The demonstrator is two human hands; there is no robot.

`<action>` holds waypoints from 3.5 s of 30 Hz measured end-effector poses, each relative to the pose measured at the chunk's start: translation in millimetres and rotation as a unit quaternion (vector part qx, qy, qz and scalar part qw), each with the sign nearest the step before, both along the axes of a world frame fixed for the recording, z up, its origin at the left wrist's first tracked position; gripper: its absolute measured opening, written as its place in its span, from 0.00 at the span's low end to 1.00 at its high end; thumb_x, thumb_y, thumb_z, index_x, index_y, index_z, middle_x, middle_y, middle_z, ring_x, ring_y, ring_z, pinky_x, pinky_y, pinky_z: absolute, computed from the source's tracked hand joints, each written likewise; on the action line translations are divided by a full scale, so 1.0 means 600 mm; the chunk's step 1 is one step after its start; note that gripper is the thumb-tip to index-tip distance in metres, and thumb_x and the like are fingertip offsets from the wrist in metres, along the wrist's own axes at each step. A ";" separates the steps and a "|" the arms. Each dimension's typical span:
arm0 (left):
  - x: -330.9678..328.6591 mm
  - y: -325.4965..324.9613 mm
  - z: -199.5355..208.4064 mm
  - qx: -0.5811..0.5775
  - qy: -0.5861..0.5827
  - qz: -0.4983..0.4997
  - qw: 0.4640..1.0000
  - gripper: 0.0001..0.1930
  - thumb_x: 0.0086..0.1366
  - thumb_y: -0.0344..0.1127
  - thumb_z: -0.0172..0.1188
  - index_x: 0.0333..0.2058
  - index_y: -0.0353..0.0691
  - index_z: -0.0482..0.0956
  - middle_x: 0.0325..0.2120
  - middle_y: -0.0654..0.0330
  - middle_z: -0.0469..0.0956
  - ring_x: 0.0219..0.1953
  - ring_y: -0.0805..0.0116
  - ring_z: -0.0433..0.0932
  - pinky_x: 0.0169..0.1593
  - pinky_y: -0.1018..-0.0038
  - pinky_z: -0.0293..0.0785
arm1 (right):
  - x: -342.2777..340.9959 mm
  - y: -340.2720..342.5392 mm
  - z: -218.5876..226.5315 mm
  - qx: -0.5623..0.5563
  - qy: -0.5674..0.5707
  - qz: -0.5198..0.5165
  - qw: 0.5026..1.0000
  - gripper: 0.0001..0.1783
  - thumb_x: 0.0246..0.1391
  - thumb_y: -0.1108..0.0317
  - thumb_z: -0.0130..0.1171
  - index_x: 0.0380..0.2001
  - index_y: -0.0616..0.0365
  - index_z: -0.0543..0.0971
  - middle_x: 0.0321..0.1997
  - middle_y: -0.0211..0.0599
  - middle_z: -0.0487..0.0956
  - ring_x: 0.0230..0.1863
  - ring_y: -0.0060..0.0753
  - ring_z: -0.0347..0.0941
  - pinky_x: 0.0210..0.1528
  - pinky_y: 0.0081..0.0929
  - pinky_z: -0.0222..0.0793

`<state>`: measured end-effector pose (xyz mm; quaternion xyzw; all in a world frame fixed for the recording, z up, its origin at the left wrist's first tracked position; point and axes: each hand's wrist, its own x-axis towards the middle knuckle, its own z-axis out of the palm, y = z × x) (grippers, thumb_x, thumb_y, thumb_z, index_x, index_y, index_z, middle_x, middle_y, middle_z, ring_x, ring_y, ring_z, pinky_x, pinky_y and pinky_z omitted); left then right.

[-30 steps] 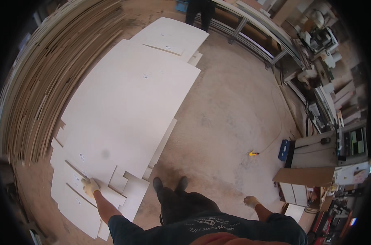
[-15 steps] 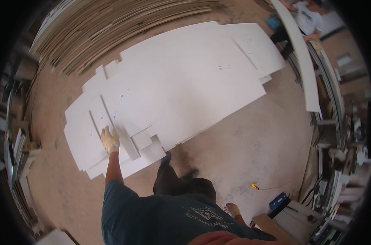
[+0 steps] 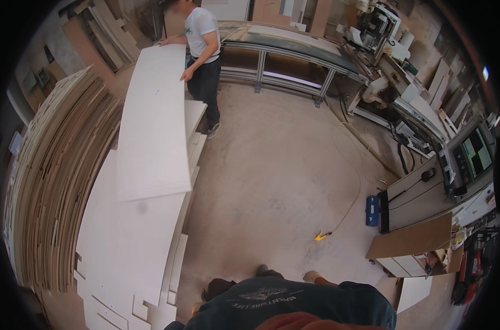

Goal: The person removes small white panels from a large sheet on a worktable, stacks them on the floor, and then lifts and stacks larger white panels. The person also picks up and places thin wooden strips on the table. A coworker assists by moving panels and strips.

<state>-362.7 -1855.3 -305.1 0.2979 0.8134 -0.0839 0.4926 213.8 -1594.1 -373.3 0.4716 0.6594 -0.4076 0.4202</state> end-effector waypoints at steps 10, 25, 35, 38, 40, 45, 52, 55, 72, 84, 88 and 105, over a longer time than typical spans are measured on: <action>0.039 0.535 -0.100 0.016 -0.080 -0.134 0.988 0.24 0.68 0.53 0.52 0.50 0.43 0.86 0.51 0.48 0.83 0.55 0.47 0.81 0.57 0.53 0.76 | -0.083 0.693 0.136 0.180 0.088 -0.212 0.956 0.21 0.58 0.67 0.50 0.51 0.59 0.83 0.43 0.40 0.88 0.42 0.39 0.86 0.46 0.40 0.80; 0.075 1.916 0.052 0.256 -0.093 -0.056 0.960 0.18 0.67 0.46 0.56 0.45 0.42 0.87 0.38 0.51 0.87 0.45 0.52 0.84 0.53 0.59 0.76 | 0.175 1.015 0.107 -0.036 -0.012 -0.244 0.969 0.15 0.62 0.60 0.55 0.45 0.51 0.86 0.47 0.41 0.85 0.49 0.42 0.82 0.50 0.43 0.78; 0.143 2.199 0.008 0.107 0.036 -0.517 0.849 0.25 0.68 0.57 0.52 0.50 0.47 0.86 0.53 0.48 0.82 0.57 0.49 0.80 0.63 0.55 0.72 | 0.196 1.790 0.112 0.033 0.048 -0.505 0.861 0.16 0.61 0.62 0.53 0.45 0.58 0.83 0.36 0.38 0.86 0.32 0.37 0.83 0.31 0.41 0.80; 0.128 2.270 0.012 0.022 -0.041 -0.266 0.963 0.24 0.69 0.55 0.51 0.48 0.45 0.87 0.50 0.49 0.83 0.54 0.50 0.81 0.59 0.55 0.74 | 0.183 2.125 0.185 0.104 0.098 -0.489 0.861 0.18 0.62 0.63 0.54 0.52 0.58 0.78 0.38 0.41 0.85 0.33 0.35 0.82 0.31 0.38 0.80; 0.125 2.348 0.012 0.009 -0.042 -0.212 0.976 0.23 0.70 0.53 0.51 0.47 0.44 0.87 0.49 0.50 0.84 0.52 0.50 0.82 0.56 0.55 0.75 | 0.170 2.330 0.225 0.160 0.167 -0.536 0.812 0.25 0.63 0.63 0.54 0.63 0.57 0.71 0.41 0.43 0.84 0.34 0.38 0.82 0.33 0.38 0.81; 0.115 2.613 -0.037 0.027 -0.040 -0.200 0.979 0.22 0.72 0.50 0.50 0.43 0.41 0.88 0.44 0.51 0.86 0.47 0.52 0.85 0.50 0.55 0.79 | 0.103 2.699 0.271 0.164 0.296 -0.525 0.781 0.32 0.63 0.66 0.55 0.69 0.58 0.66 0.47 0.44 0.83 0.40 0.39 0.84 0.37 0.38 0.82; 0.077 3.267 -0.007 0.211 0.102 -0.328 0.915 0.17 0.69 0.40 0.50 0.42 0.40 0.87 0.45 0.48 0.85 0.46 0.49 0.84 0.52 0.55 0.78 | 0.113 3.016 0.352 0.168 0.218 -0.534 0.800 0.29 0.62 0.66 0.50 0.67 0.55 0.69 0.51 0.40 0.84 0.32 0.33 0.85 0.28 0.34 0.78; 0.101 3.571 0.093 0.314 0.021 -0.056 0.947 0.13 0.70 0.37 0.56 0.43 0.37 0.86 0.34 0.53 0.86 0.32 0.62 0.84 0.38 0.65 0.81 | 0.164 3.136 0.371 0.211 0.235 -0.586 0.747 0.30 0.62 0.66 0.50 0.68 0.54 0.68 0.49 0.41 0.85 0.29 0.33 0.85 0.24 0.33 0.75; 0.335 4.461 0.237 0.460 -0.022 0.029 0.887 0.21 0.69 0.42 0.58 0.53 0.31 0.80 0.48 0.47 0.84 0.53 0.53 0.82 0.59 0.64 0.74 | 0.429 4.145 0.415 0.533 0.073 -0.349 0.767 0.15 0.59 0.60 0.56 0.45 0.54 0.81 0.48 0.48 0.83 0.53 0.58 0.77 0.57 0.48 0.73; 0.359 4.844 0.136 0.401 0.417 -0.179 0.796 0.30 0.77 0.51 0.45 0.67 0.34 0.66 0.68 0.38 0.62 0.72 0.40 0.58 0.71 0.49 0.58 | 0.591 4.601 0.290 0.547 -0.232 -0.463 0.658 0.34 0.62 0.43 0.51 0.53 0.66 0.78 0.57 0.56 0.79 0.60 0.61 0.72 0.66 0.49 0.67; 0.353 4.834 0.132 0.407 0.406 -0.176 0.799 0.29 0.79 0.51 0.42 0.67 0.34 0.65 0.68 0.37 0.62 0.72 0.39 0.57 0.70 0.49 0.58 | 0.632 4.602 0.321 0.496 -0.173 -0.542 0.656 0.40 0.62 0.39 0.49 0.56 0.69 0.78 0.58 0.61 0.79 0.61 0.60 0.74 0.66 0.44 0.66; 0.388 4.442 0.252 0.345 -0.476 0.457 0.668 0.32 0.77 0.55 0.52 0.67 0.36 0.66 0.66 0.55 0.70 0.66 0.57 0.68 0.68 0.56 0.68 | 0.462 3.849 0.533 0.183 0.329 -0.821 0.430 0.35 0.64 0.46 0.61 0.59 0.69 0.76 0.51 0.46 0.83 0.50 0.34 0.80 0.54 0.30 0.75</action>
